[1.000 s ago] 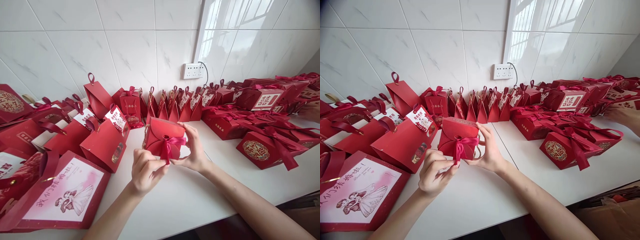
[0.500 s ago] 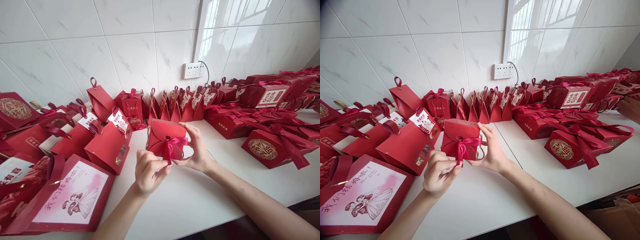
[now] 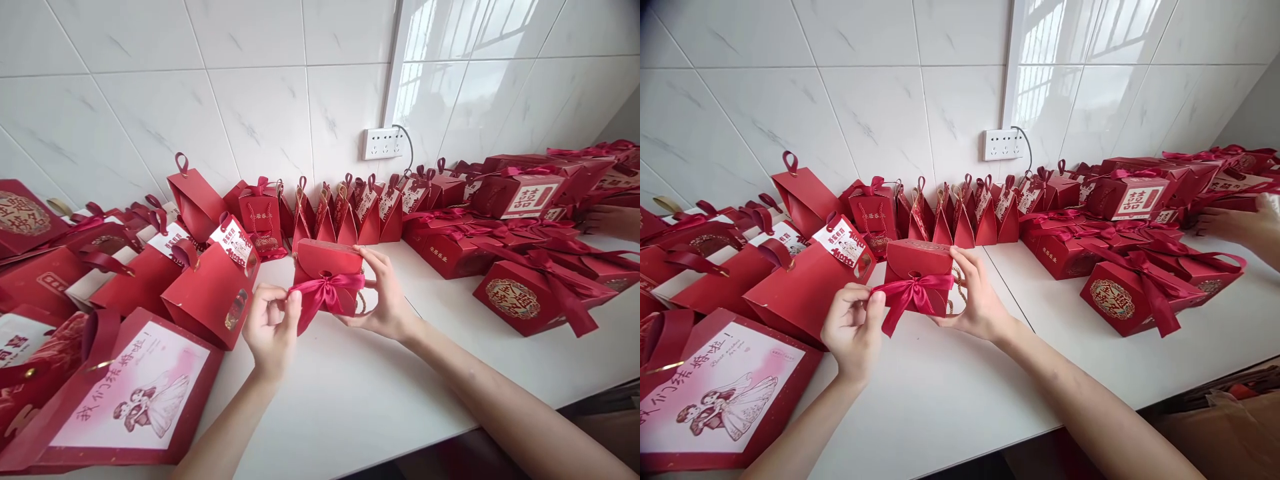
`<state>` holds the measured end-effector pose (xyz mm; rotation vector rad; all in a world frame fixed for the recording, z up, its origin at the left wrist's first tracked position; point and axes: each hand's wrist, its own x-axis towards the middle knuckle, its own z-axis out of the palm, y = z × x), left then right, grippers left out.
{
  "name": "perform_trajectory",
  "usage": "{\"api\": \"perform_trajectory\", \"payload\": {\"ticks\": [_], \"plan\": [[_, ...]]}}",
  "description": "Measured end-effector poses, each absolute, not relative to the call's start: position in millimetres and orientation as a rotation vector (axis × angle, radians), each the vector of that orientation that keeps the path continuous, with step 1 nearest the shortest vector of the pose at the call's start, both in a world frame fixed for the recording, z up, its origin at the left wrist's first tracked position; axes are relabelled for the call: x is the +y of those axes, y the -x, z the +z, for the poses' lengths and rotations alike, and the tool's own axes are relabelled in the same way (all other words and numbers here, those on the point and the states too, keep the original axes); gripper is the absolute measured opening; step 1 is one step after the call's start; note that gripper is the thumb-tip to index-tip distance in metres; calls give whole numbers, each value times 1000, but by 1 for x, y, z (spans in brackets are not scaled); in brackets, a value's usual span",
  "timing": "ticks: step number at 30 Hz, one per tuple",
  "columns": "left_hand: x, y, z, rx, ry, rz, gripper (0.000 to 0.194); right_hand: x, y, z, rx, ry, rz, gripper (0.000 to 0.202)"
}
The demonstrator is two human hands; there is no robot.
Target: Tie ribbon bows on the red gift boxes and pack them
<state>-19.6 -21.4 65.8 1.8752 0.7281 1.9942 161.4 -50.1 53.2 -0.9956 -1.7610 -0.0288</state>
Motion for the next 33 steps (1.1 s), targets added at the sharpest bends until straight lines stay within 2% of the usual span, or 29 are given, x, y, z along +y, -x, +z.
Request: {"api": "perform_trajectory", "payload": {"ticks": [6, 16, 24, 26, 30, 33], "plan": [[-22, 19, 68, 902, -1758, 1886, 26, -48, -162, 53, -1800, 1020, -49, 97], [-13, 21, 64, 1035, -1469, 1697, 21, -48, -164, 51, -1840, 1023, -13, 96], [-5, 20, 58, 945, -1198, 1587, 19, -45, -164, 50, -1809, 1069, 85, 96], [-4, 19, 55, 940, -1270, 1542, 22, -45, -163, 50, -1772, 1070, 174, 95], [-3, 17, 48, 886, -1424, 1438, 42, -42, -162, 53, -1448, 1101, 551, 89], [-4, 18, 48, 945, -1521, 1370, 47, -37, -164, 57, -1105, 1035, 985, 66]]}}
